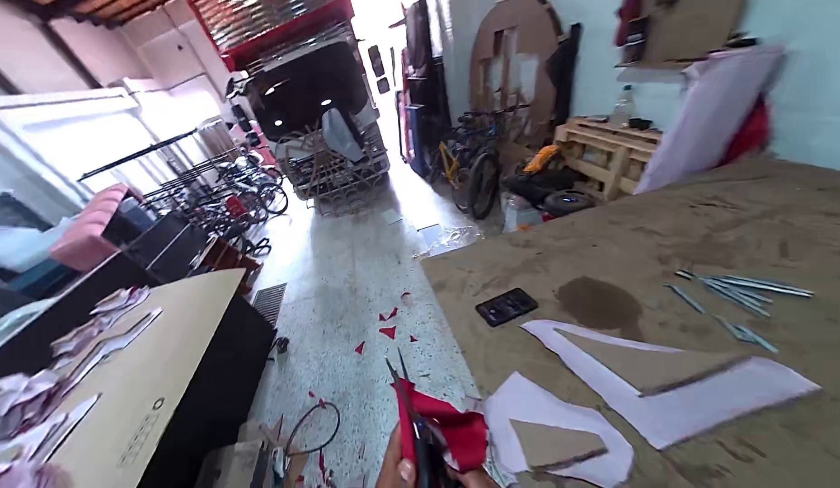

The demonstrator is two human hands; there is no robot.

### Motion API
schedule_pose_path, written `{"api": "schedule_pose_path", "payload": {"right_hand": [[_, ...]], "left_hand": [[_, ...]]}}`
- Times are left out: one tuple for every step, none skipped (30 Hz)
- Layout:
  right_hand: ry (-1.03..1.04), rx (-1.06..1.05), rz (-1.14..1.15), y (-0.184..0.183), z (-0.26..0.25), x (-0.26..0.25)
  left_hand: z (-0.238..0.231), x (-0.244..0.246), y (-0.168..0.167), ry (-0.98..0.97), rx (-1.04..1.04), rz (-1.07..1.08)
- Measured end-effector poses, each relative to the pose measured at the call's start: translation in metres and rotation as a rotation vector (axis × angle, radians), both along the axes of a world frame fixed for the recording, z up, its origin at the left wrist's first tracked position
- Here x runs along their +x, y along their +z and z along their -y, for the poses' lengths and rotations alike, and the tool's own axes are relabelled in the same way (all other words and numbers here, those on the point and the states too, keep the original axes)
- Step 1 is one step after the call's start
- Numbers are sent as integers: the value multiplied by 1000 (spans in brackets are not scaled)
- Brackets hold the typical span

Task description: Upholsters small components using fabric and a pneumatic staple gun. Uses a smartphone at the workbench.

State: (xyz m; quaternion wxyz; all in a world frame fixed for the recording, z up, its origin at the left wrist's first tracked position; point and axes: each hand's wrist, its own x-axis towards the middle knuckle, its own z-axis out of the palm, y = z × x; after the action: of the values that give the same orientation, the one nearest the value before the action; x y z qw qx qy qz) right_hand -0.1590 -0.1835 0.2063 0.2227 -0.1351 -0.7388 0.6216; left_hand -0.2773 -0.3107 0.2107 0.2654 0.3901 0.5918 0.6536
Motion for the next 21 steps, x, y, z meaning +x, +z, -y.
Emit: {"api": "schedule_pose_path", "payload": {"right_hand": [[69, 6, 2, 0, 9, -23], [131, 12, 16, -2, 17, -46], [180, 18, 32, -5, 26, -68], [226, 25, 46, -9, 35, -91], [259, 37, 63, -12, 43, -114], [289, 55, 78, -14, 50, -135], [320, 70, 98, -17, 55, -156], [354, 78, 117, -20, 60, -176], [383, 77, 138, -24, 64, -194], [401, 64, 164, -25, 68, -212], [406, 42, 205, -25, 71, -228], [403, 18, 255, -25, 75, -244], [409, 1, 304, -26, 78, -259], [419, -10, 344, -27, 81, -275], [424, -22, 368, -27, 83, -290], [418, -34, 384, -27, 86, -304], [414, -44, 397, -27, 87, -317], [416, -49, 403, -29, 88, -329], [421, -51, 396, -31, 87, -338], [422, -49, 383, -33, 85, -345], [420, -47, 376, -32, 83, -350]], "left_hand": [[14, -14, -1, 75, 8, 27], [28, -28, -6, 142, 18, 55], [41, -44, -12, 198, 36, 82], [53, -61, -18, 245, 55, 106], [64, -79, -25, 289, 67, 131], [72, -95, -30, 333, 73, 156], [80, -111, -34, 371, 74, 181], [87, -126, -38, 405, 79, 210], [92, -140, -43, 434, 93, 238], [97, -154, -48, 452, 106, 257], [100, -169, -52, 465, 118, 272], [104, -183, -58, 472, 125, 281], [107, -197, -63, 466, 120, 279], [109, -210, -67, 469, 104, 264], [110, -222, -70, 470, 81, 240], [110, -232, -73, 487, 62, 226], [111, -241, -75, 490, 47, 210], [110, -251, -77, 496, 37, 195], [108, -260, -78, 502, 41, 196], [106, -267, -80, 510, 52, 206], [103, -273, -80, 513, 72, 230]]}}
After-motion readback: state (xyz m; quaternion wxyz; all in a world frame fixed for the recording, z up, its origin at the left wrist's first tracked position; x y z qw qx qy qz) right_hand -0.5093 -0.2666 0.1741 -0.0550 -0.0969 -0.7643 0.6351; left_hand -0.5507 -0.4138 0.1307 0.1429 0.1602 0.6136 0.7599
